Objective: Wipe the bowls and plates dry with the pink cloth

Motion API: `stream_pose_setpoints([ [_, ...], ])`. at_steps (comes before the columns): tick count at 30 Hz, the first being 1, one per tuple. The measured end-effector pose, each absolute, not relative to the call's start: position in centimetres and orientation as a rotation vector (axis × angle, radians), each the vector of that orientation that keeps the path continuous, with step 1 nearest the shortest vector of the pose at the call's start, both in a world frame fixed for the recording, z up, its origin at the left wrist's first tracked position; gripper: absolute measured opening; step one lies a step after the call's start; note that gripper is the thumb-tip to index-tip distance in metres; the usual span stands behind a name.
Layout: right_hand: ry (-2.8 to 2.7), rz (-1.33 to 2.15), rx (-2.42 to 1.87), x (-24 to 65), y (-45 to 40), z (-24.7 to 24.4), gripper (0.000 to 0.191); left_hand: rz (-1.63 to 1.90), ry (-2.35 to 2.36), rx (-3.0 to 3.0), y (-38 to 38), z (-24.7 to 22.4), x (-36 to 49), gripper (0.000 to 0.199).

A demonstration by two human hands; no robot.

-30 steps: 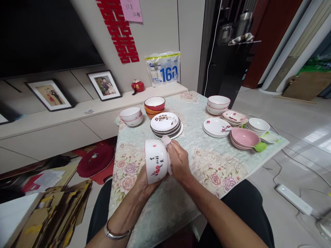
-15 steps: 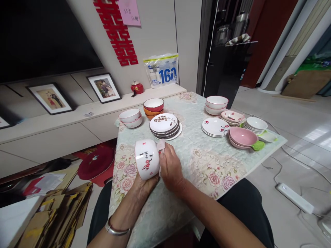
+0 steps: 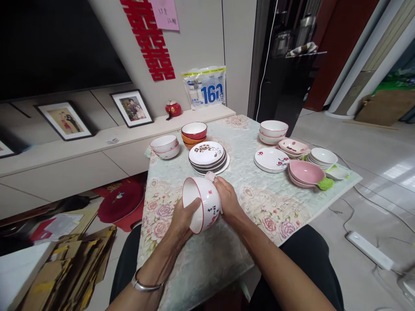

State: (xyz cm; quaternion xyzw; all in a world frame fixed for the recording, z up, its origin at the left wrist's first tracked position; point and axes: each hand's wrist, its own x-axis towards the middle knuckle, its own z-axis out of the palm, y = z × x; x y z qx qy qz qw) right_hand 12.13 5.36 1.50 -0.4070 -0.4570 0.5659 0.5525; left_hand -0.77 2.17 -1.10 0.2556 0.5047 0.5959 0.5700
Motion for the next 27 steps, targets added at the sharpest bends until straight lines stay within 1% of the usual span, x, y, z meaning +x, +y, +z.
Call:
stream_pose_setpoints([
  [3, -1.038, 1.512, -0.939, 12.7, 5.6, 1.8, 0.025, 1.422, 1.27, 0.763, 2.0, -1.2, -1.1, 0.04],
  [5, -1.058, 1.559, -0.953, 13.0, 5.7, 1.9, 0.025, 1.441, 1.293, 0.879, 2.0, -1.3, -1.3, 0.032],
  [9, -1.067, 1.592, -0.96, 13.4, 6.1, 1.6, 0.025, 1.465, 1.289, 0.921, 1.9, -1.4, -1.4, 0.03],
  [11, -1.1, 1.546, -0.974, 13.3, 6.3, 1.2, 0.025, 1.459, 1.263, 0.879, 1.8, -1.2, -1.2, 0.032],
  [19, -1.391, 1.179, -0.978, 12.5, 5.9, 0.1, 0.03, 1.381, 1.068, 0.577, 1.9, -1.1, -0.4, 0.047],
  [21, -1.419, 1.115, -1.029, 12.3, 5.7, -0.2, 0.032, 1.364, 1.015, 0.481, 2.0, -1.0, -0.4, 0.044],
  [24, -1.484, 1.083, -1.102, 12.1, 5.7, -0.5, 0.034, 1.345, 0.962, 0.342, 2.1, -0.5, -0.4, 0.033],
  [27, -1.401, 1.1, -1.093, 11.9, 5.8, -0.5, 0.033, 1.331, 0.923, 0.279, 2.1, 0.1, -0.3, 0.027],
])
